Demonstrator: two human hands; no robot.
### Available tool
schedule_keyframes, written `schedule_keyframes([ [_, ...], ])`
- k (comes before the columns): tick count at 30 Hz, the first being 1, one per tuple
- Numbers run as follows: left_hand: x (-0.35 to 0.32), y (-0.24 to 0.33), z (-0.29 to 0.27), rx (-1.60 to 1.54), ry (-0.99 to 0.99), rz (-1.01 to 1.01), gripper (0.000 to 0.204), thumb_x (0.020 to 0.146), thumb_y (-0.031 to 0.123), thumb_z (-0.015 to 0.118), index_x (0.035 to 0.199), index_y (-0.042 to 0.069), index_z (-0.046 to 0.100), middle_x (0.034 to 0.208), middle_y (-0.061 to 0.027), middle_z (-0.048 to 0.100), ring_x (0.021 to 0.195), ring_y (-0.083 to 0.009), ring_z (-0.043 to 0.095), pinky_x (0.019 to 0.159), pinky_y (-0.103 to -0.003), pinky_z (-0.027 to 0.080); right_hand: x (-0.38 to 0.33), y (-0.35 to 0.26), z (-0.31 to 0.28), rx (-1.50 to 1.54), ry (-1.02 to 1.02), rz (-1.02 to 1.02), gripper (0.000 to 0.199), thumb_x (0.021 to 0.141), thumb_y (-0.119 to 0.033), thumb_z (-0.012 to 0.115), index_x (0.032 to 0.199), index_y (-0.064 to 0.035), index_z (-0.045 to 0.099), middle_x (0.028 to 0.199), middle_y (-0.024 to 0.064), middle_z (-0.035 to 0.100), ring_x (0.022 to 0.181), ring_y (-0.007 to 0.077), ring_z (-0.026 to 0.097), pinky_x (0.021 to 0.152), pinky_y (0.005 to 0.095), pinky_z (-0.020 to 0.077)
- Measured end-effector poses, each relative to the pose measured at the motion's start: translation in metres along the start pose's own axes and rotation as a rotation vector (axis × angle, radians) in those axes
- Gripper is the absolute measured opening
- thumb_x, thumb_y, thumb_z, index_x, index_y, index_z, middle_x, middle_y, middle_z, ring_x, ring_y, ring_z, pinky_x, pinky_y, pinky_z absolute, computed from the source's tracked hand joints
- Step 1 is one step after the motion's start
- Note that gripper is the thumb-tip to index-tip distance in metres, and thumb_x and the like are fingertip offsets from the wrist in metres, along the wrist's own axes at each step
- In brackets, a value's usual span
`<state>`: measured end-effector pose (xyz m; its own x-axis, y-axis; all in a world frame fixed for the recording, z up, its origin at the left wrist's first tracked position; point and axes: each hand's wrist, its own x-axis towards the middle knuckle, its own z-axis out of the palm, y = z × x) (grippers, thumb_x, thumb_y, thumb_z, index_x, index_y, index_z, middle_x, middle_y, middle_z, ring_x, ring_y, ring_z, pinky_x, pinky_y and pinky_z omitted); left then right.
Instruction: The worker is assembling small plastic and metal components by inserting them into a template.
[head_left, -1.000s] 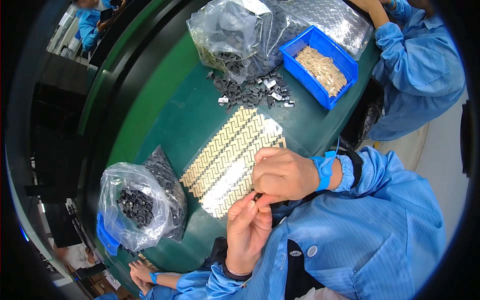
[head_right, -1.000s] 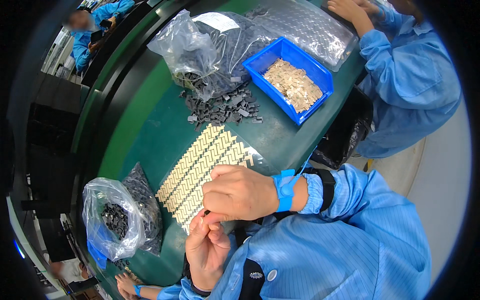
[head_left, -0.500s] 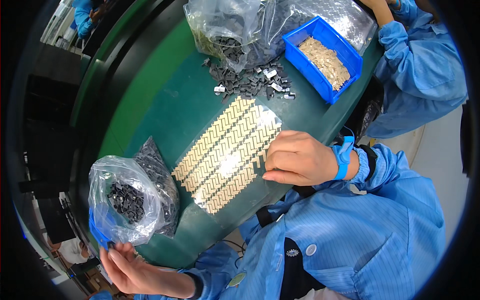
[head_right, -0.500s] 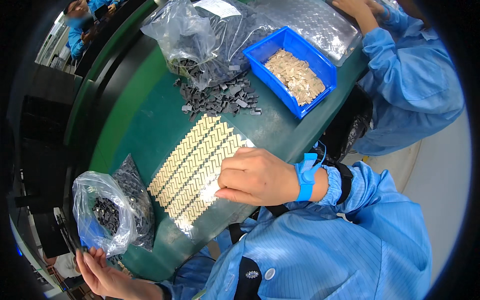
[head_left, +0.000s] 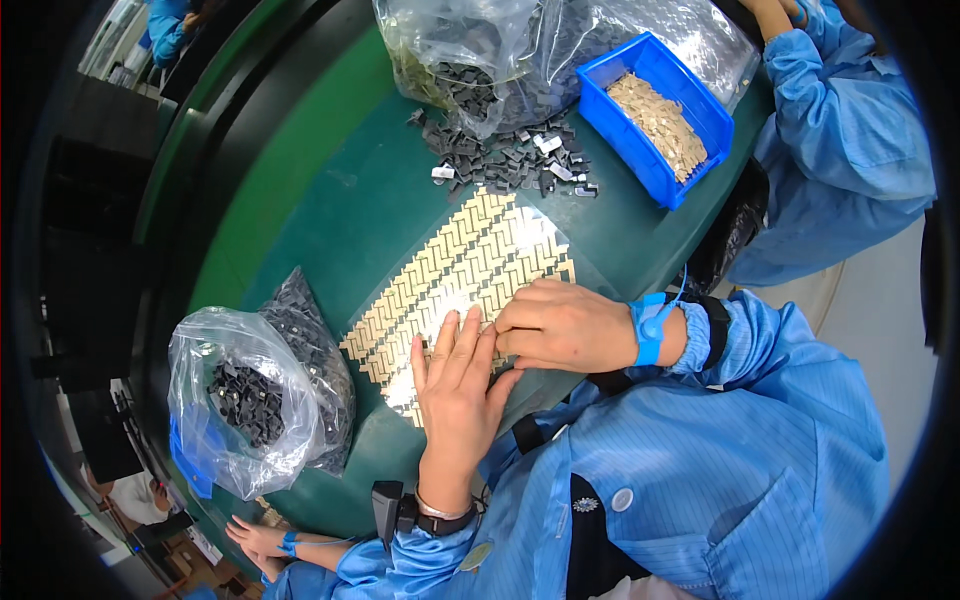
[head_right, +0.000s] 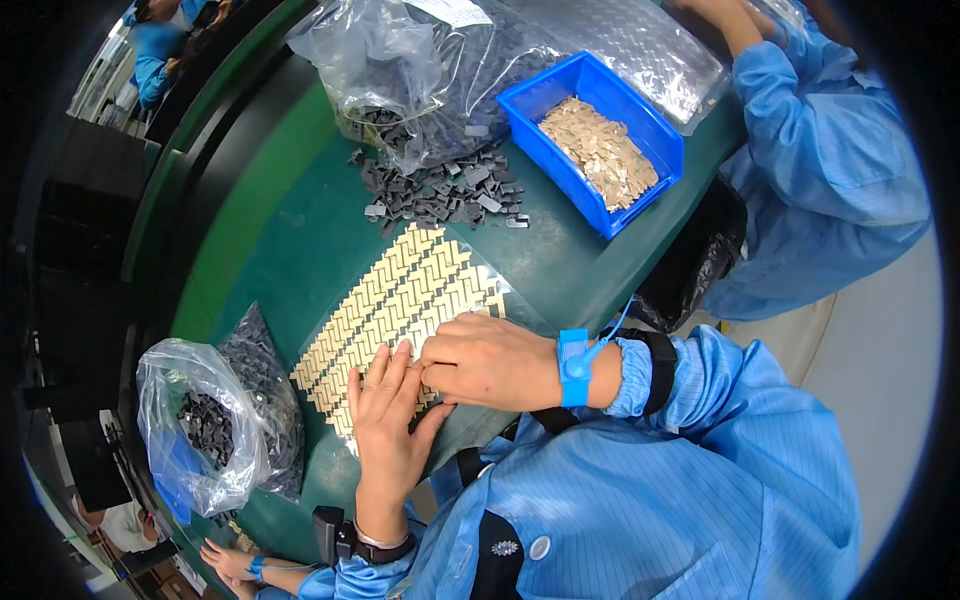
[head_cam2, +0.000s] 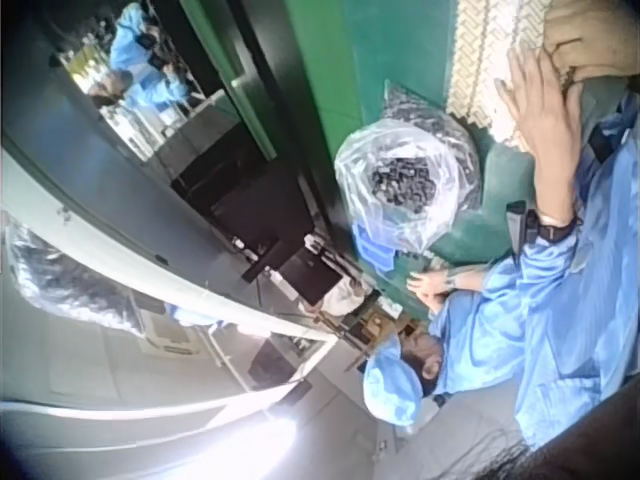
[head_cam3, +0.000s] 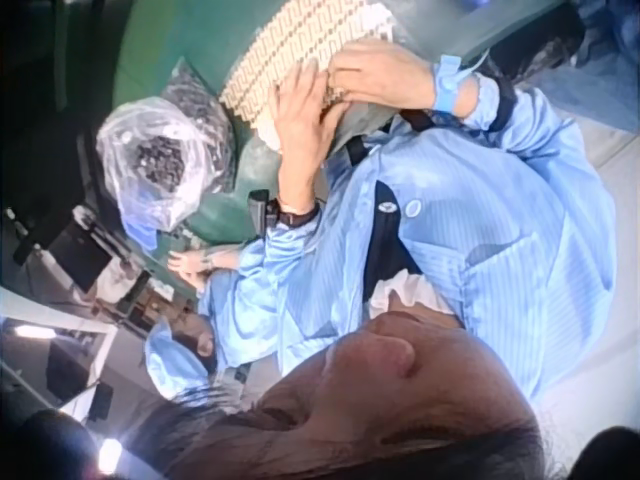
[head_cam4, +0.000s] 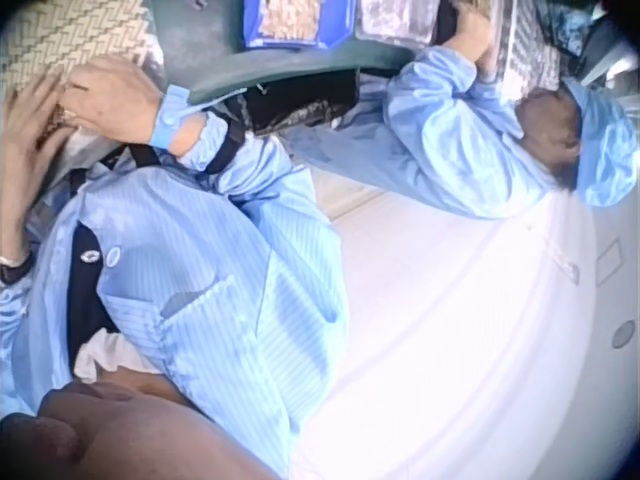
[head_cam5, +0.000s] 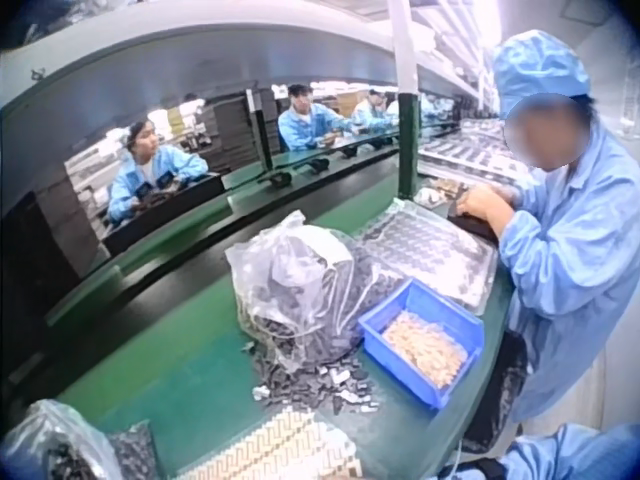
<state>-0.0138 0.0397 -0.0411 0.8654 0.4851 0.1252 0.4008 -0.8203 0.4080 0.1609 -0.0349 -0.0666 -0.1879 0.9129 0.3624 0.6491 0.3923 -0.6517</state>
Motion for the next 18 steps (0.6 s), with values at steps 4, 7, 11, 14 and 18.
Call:
schedule_keyframes([
  [4, 0.004, -0.005, 0.005, 0.037, -0.023, 0.001, 0.044, 0.065, 0.02, 0.075, 0.105, 0.005, 0.063, 0.123, -0.0079, 0.054, 0.118, -0.0273, 0.047, 0.103, -0.055, 0.015, 0.001, 0.01, 0.003, -0.049, 0.006, -0.036, 0.025, 0.068, -0.018, 0.067, 0.087, -0.0047, 0.057, 0.088, 0.0066, 0.053, 0.081, 0.0243, 0.054, 0.071, 0.0346, 0.0432],
  [7, 0.002, 0.003, -0.005, 0.097, 0.002, -0.004, 0.04, 0.065, 0.02, 0.075, 0.102, 0.006, 0.064, 0.121, -0.0063, 0.056, 0.116, -0.0258, 0.049, 0.104, -0.056, 0.012, 0.004, 0.006, 0.004, -0.052, 0.034, -0.094, 0.021, 0.068, -0.016, 0.065, 0.083, -0.0035, 0.056, 0.085, 0.0074, 0.052, 0.079, 0.0246, 0.053, 0.069, 0.0356, 0.0438],
  [11, 0.004, -0.001, 0.0, 0.086, 0.0, 0.004, 0.036, 0.071, 0.025, 0.071, 0.103, 0.008, 0.064, 0.119, -0.0032, 0.057, 0.114, -0.0233, 0.049, 0.101, -0.062, 0.013, 0.006, 0.009, 0.002, 0.039, 0.064, -0.068, 0.016, 0.07, -0.015, 0.061, 0.077, -0.0022, 0.056, 0.081, 0.0088, 0.052, 0.076, 0.0255, 0.054, 0.066, 0.0367, 0.0447],
  [14, 0.005, 0.0, 0.001, 0.076, 0.004, 0.0, 0.036, 0.071, 0.024, 0.071, 0.103, 0.008, 0.064, 0.119, -0.0031, 0.057, 0.115, -0.023, 0.049, 0.101, -0.062, 0.012, 0.009, 0.008, -0.001, 0.076, 0.044, -0.06, 0.014, 0.07, -0.015, 0.061, 0.075, -0.0022, 0.056, 0.078, 0.0091, 0.052, 0.075, 0.0261, 0.055, 0.066, 0.0368, 0.045],
  [18, 0.003, 0.002, -0.003, 0.029, -0.011, -0.037, 0.041, 0.068, 0.022, 0.073, 0.105, 0.007, 0.062, 0.12, -0.0044, 0.056, 0.115, -0.0237, 0.048, 0.102, -0.06, 0.01, 0.011, 0.004, -0.002, 0.017, 0.02, -0.042, 0.013, 0.071, -0.014, 0.06, 0.076, -0.0028, 0.057, 0.082, 0.0093, 0.055, 0.078, 0.0264, 0.056, 0.067, 0.0374, 0.0452],
])
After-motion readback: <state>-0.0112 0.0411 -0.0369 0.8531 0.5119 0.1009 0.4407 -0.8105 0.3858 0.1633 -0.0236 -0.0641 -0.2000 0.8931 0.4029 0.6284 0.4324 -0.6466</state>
